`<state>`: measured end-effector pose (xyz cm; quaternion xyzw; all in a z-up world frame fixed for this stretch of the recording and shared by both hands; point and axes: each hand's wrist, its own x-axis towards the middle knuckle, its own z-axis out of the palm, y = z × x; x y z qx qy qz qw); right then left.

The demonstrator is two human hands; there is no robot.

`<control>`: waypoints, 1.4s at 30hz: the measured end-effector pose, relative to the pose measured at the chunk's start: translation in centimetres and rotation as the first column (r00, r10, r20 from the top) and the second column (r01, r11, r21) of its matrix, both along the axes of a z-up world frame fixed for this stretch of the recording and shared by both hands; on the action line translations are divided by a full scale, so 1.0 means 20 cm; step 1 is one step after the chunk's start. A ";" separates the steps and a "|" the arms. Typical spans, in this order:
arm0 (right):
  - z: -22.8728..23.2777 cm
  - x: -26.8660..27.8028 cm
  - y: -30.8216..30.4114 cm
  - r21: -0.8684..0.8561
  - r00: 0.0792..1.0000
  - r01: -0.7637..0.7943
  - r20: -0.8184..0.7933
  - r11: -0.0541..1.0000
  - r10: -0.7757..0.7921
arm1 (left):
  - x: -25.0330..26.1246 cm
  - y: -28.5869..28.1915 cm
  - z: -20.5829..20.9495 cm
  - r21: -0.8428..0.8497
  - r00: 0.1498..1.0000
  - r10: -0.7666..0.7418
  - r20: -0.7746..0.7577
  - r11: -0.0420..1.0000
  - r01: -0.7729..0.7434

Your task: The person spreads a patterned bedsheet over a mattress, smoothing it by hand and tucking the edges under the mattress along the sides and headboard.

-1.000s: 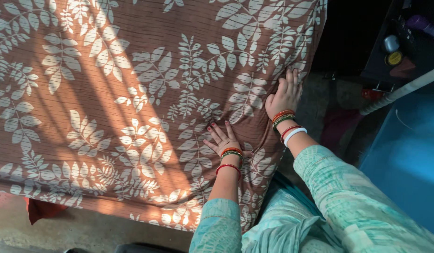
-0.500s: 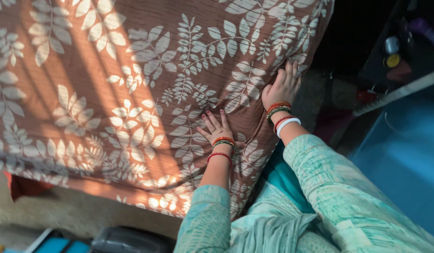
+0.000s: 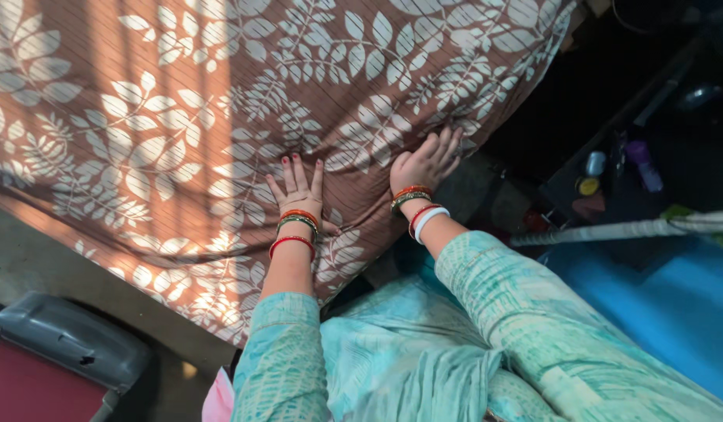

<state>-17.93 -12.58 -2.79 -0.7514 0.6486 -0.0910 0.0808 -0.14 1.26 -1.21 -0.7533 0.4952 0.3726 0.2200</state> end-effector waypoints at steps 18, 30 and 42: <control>-0.52 -0.80 -0.34 0.836 0.004 -0.263 0.500 0.482 -0.866 | -0.18 0.08 0.07 -0.459 0.973 0.228 0.023 0.867 -0.192; 0.22 -0.39 -0.34 0.690 -0.113 -0.681 0.233 0.246 -0.966 | -1.23 0.02 -0.15 0.937 -0.948 -0.026 -0.318 0.144 -0.319; 0.04 -0.51 -0.16 0.727 0.037 -0.648 0.327 0.226 -0.944 | -0.58 -0.04 -0.17 0.726 -0.847 -0.093 -0.523 -0.569 -0.386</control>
